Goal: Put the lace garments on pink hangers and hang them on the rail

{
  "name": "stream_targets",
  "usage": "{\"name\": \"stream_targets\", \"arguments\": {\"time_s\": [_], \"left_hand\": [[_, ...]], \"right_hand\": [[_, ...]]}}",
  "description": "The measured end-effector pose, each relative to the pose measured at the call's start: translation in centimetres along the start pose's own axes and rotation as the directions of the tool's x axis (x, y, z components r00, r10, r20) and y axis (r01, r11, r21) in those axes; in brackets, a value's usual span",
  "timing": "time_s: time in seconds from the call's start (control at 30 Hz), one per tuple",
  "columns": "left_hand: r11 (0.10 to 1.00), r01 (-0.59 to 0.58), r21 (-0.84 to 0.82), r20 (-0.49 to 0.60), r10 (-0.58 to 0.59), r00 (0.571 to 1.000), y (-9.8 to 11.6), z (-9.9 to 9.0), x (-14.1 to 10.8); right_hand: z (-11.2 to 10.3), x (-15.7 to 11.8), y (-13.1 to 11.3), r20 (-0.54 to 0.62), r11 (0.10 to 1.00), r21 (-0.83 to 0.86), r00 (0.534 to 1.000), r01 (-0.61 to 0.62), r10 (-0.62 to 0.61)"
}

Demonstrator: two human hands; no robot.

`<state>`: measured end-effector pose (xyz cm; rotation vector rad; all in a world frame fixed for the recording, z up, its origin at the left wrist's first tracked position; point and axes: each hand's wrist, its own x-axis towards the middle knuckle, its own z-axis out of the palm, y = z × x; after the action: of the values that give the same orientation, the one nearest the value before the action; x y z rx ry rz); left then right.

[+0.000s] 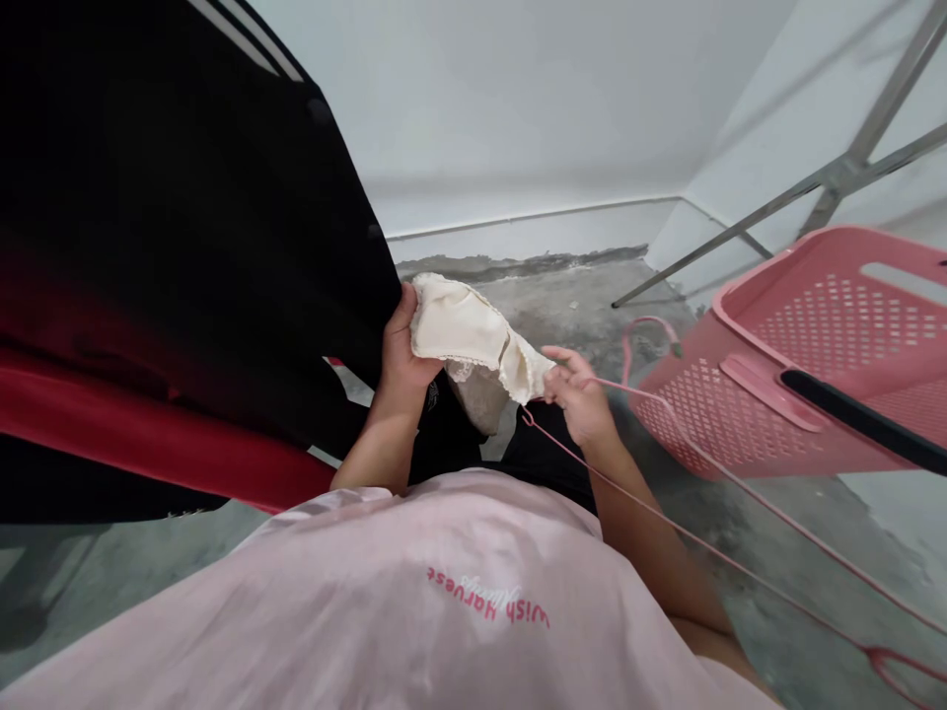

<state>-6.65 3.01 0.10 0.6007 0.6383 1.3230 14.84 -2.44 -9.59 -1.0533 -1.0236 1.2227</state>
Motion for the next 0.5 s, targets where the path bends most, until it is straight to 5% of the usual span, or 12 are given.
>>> {"name": "stream_targets", "arguments": {"time_s": [0.17,0.5], "left_hand": [[1.0,-0.019,0.017,0.0,0.019,1.0,-0.1,0.3,-0.6],[0.999,0.051,-0.006,0.026,-0.051,0.998,-1.0,1.4,-2.0]], "right_hand": [[1.1,0.2,2.0,0.065,0.957,-0.283,0.994,-0.066,0.088],[2.8,0.4,4.1,0.037,0.959,-0.24,0.986,-0.151,0.165]]}}
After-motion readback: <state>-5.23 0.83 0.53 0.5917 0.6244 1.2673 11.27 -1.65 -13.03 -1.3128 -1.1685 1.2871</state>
